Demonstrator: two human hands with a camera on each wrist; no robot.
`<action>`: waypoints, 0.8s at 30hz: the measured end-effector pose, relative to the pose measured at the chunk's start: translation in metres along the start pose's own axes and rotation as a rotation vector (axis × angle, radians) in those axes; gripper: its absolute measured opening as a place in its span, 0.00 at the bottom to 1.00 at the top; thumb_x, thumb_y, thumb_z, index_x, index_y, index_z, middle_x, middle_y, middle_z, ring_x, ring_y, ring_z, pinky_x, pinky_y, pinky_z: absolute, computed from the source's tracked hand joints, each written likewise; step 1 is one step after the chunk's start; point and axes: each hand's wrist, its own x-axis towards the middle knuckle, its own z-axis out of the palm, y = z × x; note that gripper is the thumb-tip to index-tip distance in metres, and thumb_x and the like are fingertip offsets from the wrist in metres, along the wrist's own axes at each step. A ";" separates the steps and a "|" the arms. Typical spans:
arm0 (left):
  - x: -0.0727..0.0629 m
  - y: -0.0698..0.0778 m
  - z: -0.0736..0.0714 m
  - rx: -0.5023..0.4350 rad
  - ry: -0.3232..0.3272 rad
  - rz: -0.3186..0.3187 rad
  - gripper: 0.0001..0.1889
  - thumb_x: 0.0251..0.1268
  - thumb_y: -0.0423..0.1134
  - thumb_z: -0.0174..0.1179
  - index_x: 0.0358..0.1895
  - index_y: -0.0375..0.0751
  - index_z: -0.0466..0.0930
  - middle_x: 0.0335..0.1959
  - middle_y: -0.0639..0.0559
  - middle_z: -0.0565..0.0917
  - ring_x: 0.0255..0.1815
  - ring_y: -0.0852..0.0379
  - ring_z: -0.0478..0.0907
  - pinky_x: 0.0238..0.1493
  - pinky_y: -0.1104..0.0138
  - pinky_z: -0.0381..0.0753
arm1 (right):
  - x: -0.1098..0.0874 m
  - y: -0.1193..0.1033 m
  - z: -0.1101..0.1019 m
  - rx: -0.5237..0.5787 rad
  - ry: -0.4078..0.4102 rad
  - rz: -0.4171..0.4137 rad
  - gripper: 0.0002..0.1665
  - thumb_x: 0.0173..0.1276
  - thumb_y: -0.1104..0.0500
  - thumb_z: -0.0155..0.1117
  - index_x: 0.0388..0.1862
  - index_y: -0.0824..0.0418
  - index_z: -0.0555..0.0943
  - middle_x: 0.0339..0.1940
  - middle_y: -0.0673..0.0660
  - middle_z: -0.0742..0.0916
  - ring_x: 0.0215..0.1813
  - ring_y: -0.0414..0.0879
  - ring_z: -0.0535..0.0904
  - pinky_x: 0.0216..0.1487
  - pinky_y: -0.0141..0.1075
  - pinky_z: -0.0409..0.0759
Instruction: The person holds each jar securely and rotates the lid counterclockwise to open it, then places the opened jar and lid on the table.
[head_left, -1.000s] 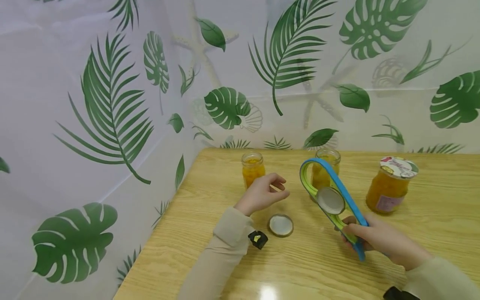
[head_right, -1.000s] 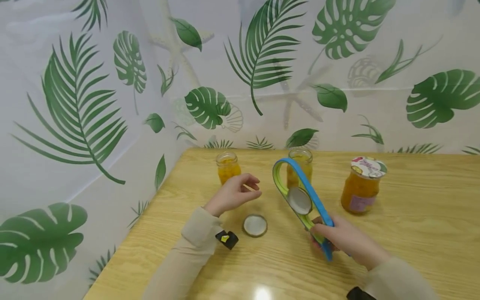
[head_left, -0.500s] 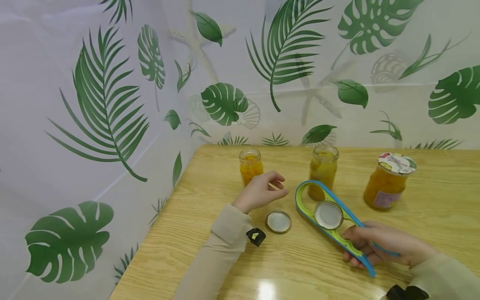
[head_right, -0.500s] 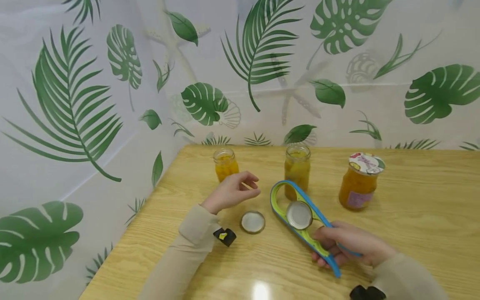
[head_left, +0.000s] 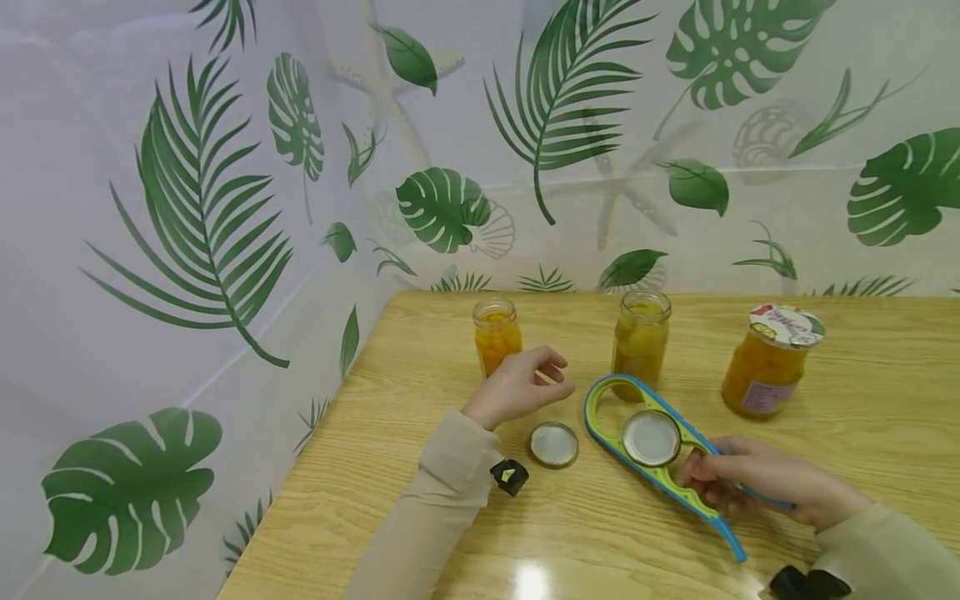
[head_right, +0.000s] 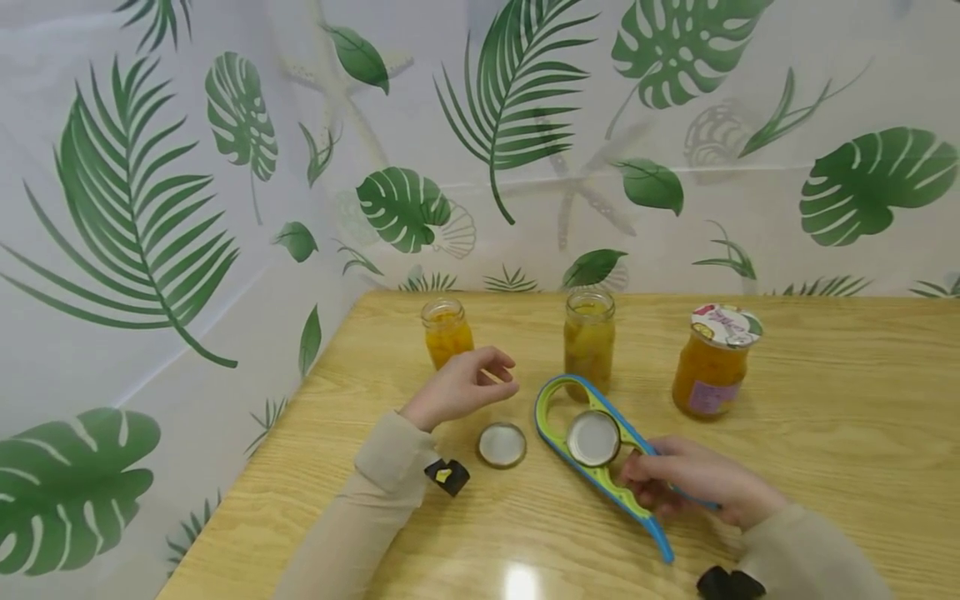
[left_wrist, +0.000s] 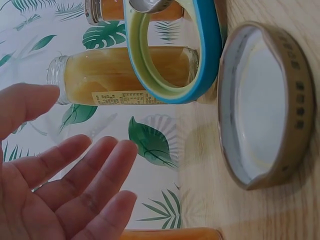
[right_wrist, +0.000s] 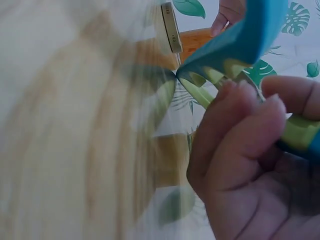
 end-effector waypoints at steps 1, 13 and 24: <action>0.000 0.000 0.000 -0.001 0.001 0.000 0.16 0.58 0.43 0.58 0.48 0.41 0.74 0.38 0.52 0.78 0.36 0.58 0.75 0.36 0.71 0.74 | 0.000 -0.001 0.001 -0.013 0.007 0.000 0.14 0.70 0.60 0.42 0.36 0.67 0.75 0.24 0.52 0.75 0.26 0.38 0.68 0.24 0.28 0.68; 0.000 0.000 0.001 0.002 -0.007 0.014 0.17 0.58 0.42 0.58 0.48 0.38 0.74 0.38 0.51 0.78 0.35 0.58 0.75 0.35 0.71 0.74 | 0.001 -0.002 0.002 -0.111 0.070 -0.015 0.15 0.71 0.60 0.42 0.34 0.69 0.72 0.28 0.56 0.79 0.30 0.42 0.77 0.32 0.34 0.78; -0.002 0.004 0.001 0.017 -0.012 0.011 0.15 0.57 0.42 0.58 0.46 0.40 0.74 0.37 0.52 0.78 0.34 0.59 0.76 0.34 0.72 0.73 | 0.002 -0.002 0.005 -0.109 0.076 0.012 0.15 0.71 0.59 0.42 0.37 0.72 0.70 0.32 0.58 0.79 0.35 0.47 0.78 0.35 0.37 0.78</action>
